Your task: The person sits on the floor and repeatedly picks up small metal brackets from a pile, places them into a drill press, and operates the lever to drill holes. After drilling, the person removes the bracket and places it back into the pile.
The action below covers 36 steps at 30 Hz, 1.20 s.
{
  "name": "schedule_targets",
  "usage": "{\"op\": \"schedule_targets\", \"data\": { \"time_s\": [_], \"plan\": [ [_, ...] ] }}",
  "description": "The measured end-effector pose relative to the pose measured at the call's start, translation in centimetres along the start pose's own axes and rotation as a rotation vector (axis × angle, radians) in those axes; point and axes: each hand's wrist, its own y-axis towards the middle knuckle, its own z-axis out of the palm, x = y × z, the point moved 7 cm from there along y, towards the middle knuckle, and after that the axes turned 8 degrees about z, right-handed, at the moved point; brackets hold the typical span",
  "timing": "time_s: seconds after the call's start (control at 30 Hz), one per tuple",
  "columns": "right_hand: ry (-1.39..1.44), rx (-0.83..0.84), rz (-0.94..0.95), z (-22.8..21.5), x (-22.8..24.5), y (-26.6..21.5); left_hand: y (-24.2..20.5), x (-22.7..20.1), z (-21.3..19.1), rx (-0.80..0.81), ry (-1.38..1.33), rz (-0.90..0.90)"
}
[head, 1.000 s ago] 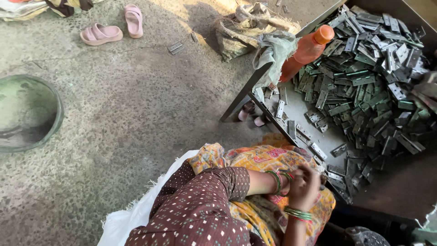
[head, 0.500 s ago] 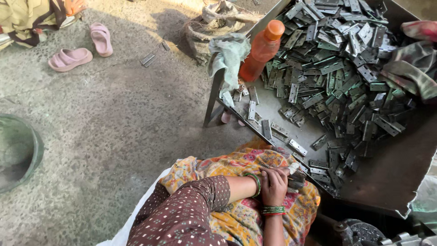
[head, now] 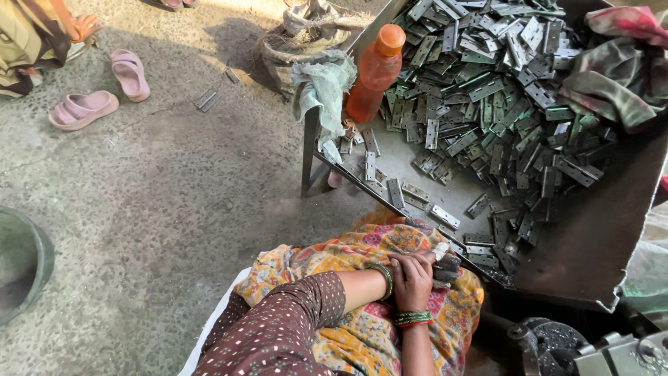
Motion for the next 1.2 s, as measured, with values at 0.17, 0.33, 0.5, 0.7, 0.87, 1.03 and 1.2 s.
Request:
{"op": "schedule_targets", "data": {
  "time_s": [0.17, 0.33, 0.5, 0.7, 0.87, 1.03, 1.2],
  "plan": [
    [0.002, -0.007, -0.006, -0.3, 0.2, -0.5, -0.2, 0.1, 0.5, 0.013, 0.021, 0.013],
    [-0.021, -0.009, -0.03, -0.6, 1.1, -0.4, 0.0, -0.7, 0.4, 0.013, 0.044, 0.022],
    [0.047, -0.018, 0.016, -1.0, -0.3, -1.2, 0.3, 0.0, 0.8, 0.032, 0.061, -0.001],
    [0.41, -0.092, 0.209, -1.2, -5.5, -3.6, 0.9, -0.5, 1.5, 0.049, 0.071, 0.015],
    [0.831, -0.265, 0.594, 0.3, -12.4, -6.4, 1.0, -1.1, 2.6, 0.039, 0.048, -0.022],
    [1.474, -0.314, 1.015, 3.3, -16.8, -7.4, 0.3, -2.5, 3.1, -0.005, 0.097, 0.0],
    [1.542, -0.321, 1.114, 4.2, -17.0, -7.4, -0.5, -3.9, 3.1, -0.097, 0.218, 0.037]
  ]
}}
